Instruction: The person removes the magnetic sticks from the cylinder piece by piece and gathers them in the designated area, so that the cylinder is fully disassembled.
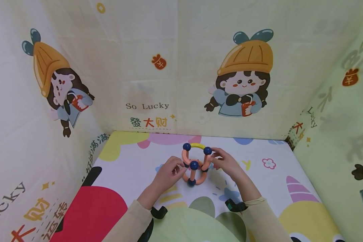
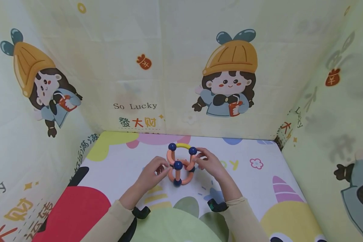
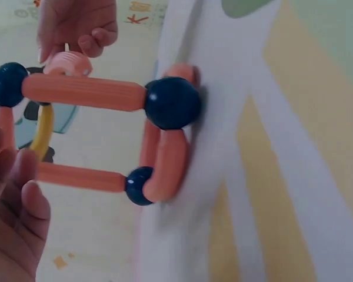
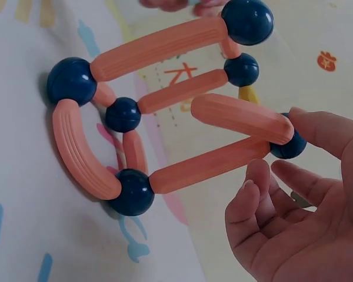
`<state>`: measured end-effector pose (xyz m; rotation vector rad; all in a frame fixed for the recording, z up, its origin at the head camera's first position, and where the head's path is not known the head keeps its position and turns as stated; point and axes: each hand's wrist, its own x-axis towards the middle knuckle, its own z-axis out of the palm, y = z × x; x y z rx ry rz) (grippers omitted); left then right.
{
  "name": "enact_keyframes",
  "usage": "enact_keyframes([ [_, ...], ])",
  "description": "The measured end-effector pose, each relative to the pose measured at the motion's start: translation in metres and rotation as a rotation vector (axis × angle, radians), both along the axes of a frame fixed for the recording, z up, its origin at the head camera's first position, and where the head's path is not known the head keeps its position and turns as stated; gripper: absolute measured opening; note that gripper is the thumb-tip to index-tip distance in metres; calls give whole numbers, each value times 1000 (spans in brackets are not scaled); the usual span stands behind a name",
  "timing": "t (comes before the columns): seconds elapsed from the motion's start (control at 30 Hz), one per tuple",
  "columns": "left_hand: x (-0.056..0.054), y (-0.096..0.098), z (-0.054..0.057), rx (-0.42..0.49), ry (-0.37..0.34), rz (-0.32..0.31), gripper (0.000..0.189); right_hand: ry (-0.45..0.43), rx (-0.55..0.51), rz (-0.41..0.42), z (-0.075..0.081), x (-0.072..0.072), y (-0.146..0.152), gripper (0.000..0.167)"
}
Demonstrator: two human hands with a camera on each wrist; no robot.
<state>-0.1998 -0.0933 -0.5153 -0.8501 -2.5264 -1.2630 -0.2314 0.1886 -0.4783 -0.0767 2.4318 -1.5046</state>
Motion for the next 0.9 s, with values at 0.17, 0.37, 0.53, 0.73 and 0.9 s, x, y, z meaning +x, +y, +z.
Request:
enact_keyframes([
  [0.17,-3,-2,-17,-104,-161,-34,29,-36,-96,23,-4,-4,5,56],
  [0.37,-1,3,-32,-184,-274,-55,41,-100,-245,41,-11,-9,12,52],
  [0.53,3,12,-36,-246,-328,-51,47,-112,-287,71,-12,-13,12,57],
  [0.73,4,20,-35,-289,-331,-41,40,-103,-276,121,-9,-17,10,64],
  [0.9,3,24,-37,-337,-293,-34,33,-103,-280,139,-9,-20,9,56],
])
